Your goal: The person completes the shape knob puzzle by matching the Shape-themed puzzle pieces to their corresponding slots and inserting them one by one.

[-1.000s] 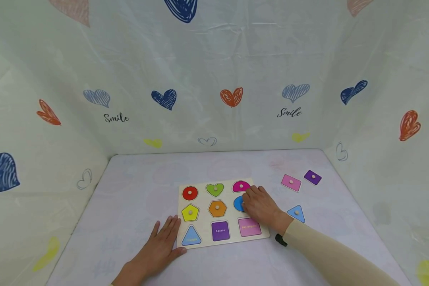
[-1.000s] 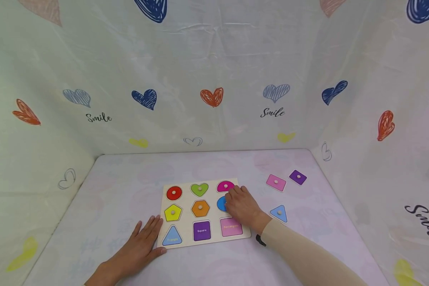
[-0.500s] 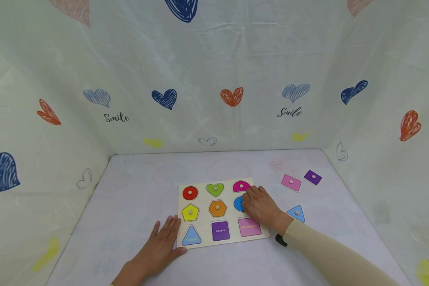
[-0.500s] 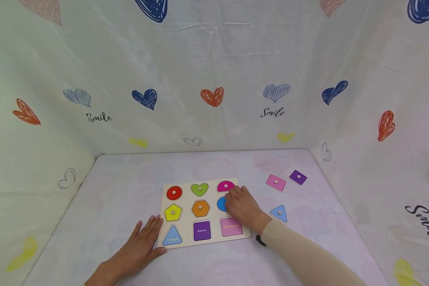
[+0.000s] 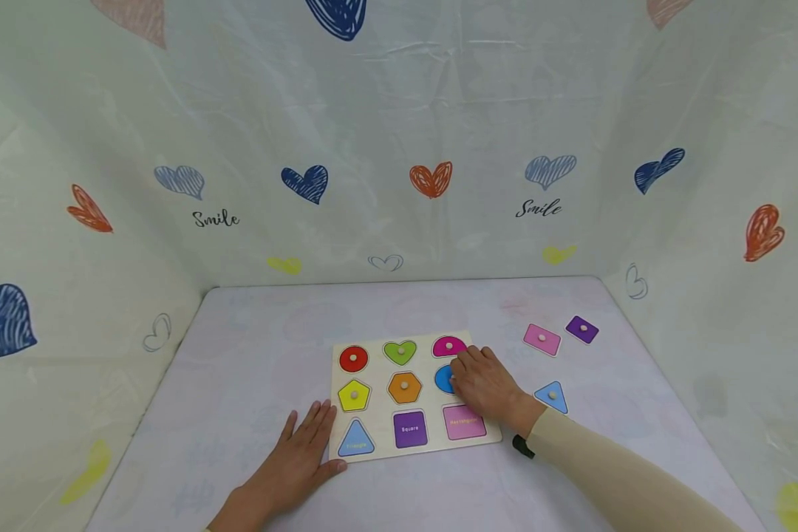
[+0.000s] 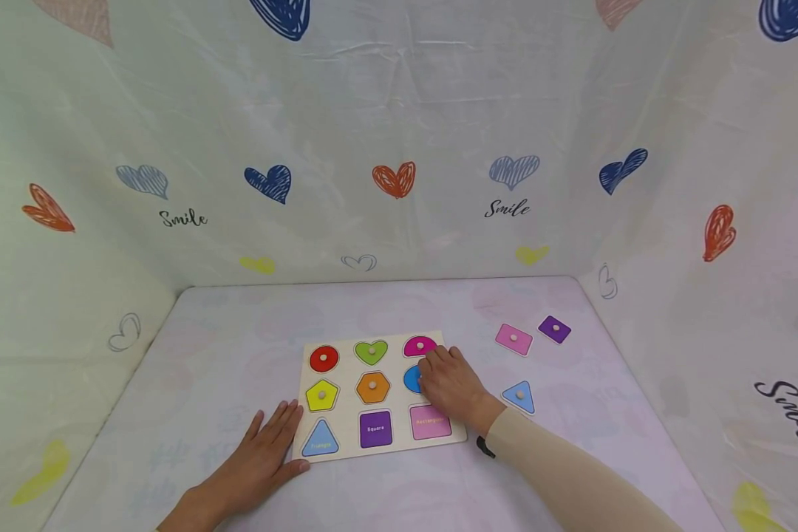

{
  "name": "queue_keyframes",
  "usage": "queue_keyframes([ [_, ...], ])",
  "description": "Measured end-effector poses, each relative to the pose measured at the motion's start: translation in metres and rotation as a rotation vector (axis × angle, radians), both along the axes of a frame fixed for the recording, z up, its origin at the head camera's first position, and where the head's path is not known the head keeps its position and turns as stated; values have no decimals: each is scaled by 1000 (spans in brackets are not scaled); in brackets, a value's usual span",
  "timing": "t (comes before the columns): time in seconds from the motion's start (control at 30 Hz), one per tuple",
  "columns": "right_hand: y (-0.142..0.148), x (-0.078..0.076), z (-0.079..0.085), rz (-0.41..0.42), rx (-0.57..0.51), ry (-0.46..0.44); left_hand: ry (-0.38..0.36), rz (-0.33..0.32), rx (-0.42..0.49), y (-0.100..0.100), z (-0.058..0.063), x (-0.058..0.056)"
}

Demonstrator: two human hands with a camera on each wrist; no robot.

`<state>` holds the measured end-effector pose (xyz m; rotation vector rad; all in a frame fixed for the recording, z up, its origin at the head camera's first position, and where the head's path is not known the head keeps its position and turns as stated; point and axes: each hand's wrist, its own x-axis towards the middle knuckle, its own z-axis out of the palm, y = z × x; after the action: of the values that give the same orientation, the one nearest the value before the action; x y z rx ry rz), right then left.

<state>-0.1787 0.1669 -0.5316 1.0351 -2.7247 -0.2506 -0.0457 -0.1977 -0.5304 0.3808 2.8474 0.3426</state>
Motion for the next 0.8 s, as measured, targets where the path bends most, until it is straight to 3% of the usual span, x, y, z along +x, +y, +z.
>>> queue_keyframes([
  [0.43, 8, 2, 3, -4, -77, 10, -8, 8, -10, 1, -1, 0],
  [0.8, 43, 8, 8, -44, -149, 76, -8, 6, -12, 1, -3, 0],
])
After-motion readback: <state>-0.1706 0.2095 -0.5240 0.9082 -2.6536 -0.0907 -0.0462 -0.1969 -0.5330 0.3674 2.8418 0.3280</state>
